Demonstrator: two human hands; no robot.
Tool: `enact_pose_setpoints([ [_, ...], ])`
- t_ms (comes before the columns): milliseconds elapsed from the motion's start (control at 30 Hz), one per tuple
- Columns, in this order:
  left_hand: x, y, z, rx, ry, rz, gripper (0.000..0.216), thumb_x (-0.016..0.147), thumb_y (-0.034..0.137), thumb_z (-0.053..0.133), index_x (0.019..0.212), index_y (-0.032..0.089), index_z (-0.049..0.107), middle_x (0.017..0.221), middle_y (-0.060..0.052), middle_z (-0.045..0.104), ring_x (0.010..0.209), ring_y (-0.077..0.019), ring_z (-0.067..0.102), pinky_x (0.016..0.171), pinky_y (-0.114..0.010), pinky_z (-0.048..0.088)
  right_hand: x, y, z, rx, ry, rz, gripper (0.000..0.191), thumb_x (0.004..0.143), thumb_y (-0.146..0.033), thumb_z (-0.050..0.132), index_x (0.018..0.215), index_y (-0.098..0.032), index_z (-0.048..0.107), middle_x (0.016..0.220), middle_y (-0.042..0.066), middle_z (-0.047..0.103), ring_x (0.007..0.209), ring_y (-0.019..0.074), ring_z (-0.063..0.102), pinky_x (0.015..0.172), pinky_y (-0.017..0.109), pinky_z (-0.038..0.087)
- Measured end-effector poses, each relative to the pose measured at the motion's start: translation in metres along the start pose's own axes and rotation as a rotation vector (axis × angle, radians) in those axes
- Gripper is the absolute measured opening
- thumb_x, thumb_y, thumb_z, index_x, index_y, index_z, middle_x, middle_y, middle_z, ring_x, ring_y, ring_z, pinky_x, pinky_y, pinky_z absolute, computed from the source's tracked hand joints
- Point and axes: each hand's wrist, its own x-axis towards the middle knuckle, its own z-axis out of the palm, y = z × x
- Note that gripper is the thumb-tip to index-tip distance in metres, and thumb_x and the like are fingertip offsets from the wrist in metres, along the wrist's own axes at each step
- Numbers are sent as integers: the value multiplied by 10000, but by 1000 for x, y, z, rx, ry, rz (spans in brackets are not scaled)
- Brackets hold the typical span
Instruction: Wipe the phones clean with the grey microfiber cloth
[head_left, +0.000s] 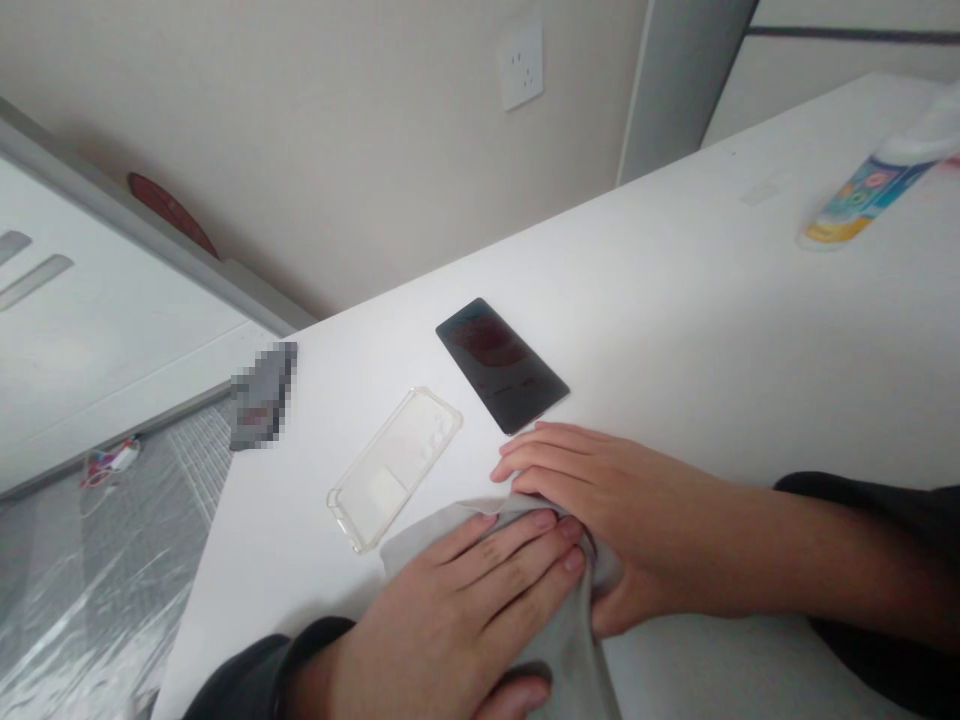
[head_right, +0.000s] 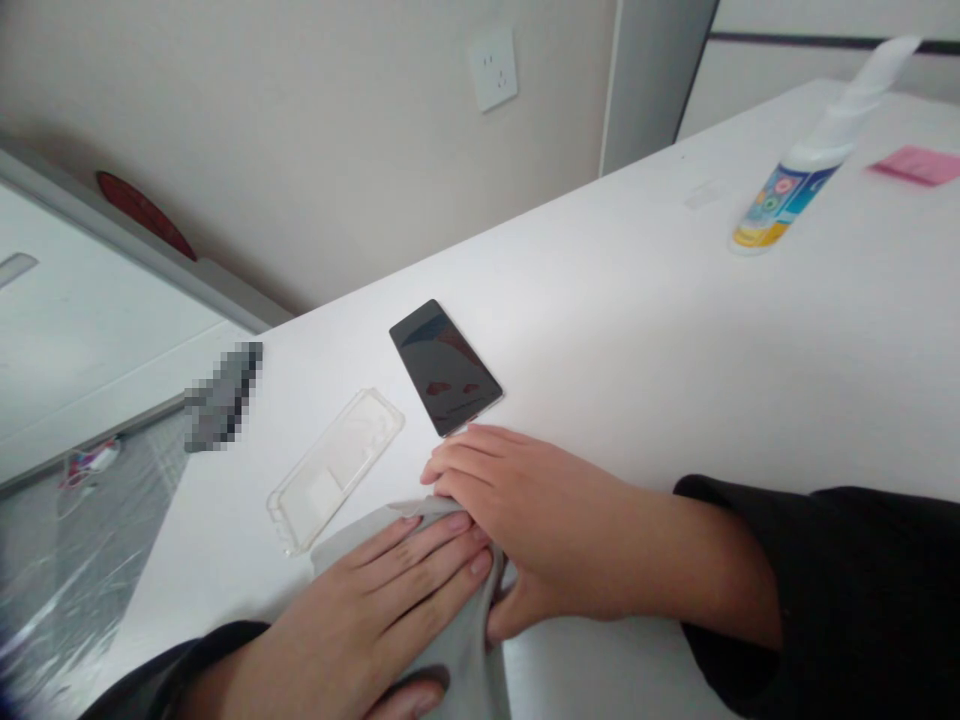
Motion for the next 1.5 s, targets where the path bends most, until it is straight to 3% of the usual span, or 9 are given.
enact_pose_setpoints([
  [200,-10,1,0,21,-10,-17,606,1035,355,470,1577,121,336,1638,-35,398,1524,-192,339,1254,-372,261,0,-3,-4,20,4,1,705,602,-395,940,1170,-102,641,1261,175,669,1182,316,606,1094,458,456],
  [400,-39,7,1,118,-10,-49,650,916,237,560,1536,109,417,1602,-58,455,1481,-214,416,1190,-365,377,1,-2,-4,1,-14,-37,751,569,-494,964,1122,-102,641,1262,165,665,1218,312,586,1123,468,426],
  [600,-72,5,13,179,72,-46,548,981,299,465,1492,102,481,1545,-54,533,1426,-212,489,1128,-356,449,1,-2,-5,-1,-56,9,712,598,-538,946,1091,-113,657,1297,166,652,1231,319,575,1098,478,445],
  [767,-88,1,28,222,149,-47,575,1026,368,365,1546,130,418,1567,-36,510,1468,-241,433,1082,-352,493,-1,-3,-8,17,-59,8,700,671,-559,907,1160,-123,658,1338,154,645,1266,315,563,1119,478,429],
  [933,-80,3,28,187,174,-115,617,1003,356,406,1582,148,364,1633,-48,414,1539,-352,283,1049,-446,524,-3,-2,-4,-7,-35,-8,776,660,-539,926,1247,-120,641,1358,148,648,1320,317,531,1182,471,365],
  [1100,-63,7,20,172,127,-203,618,1033,340,366,1611,138,285,1655,-109,365,1528,-312,329,1114,-435,474,-4,-3,1,30,-39,2,744,667,-474,936,1228,-101,620,1294,150,657,1273,336,546,1187,512,336],
  [1300,-54,10,22,177,251,-322,666,1065,458,323,1569,23,293,1515,-160,556,1427,-230,494,1093,-327,475,3,-14,-4,182,-97,83,567,671,-268,926,1114,-127,601,1217,132,646,1146,290,578,1061,444,455],
  [1400,-46,11,20,189,310,-363,583,1072,446,330,1470,31,432,1357,-153,683,1241,-235,648,997,-330,527,5,-22,-8,228,-170,195,476,699,-183,878,1080,-144,597,1138,103,657,1045,267,608,952,412,505],
  [1500,-37,12,15,259,351,-370,523,1085,432,316,1356,39,530,1141,-132,765,983,-240,730,836,-344,563,5,-27,-11,228,-213,233,495,726,-166,861,1138,-137,587,1158,117,667,1078,285,622,966,422,494],
])
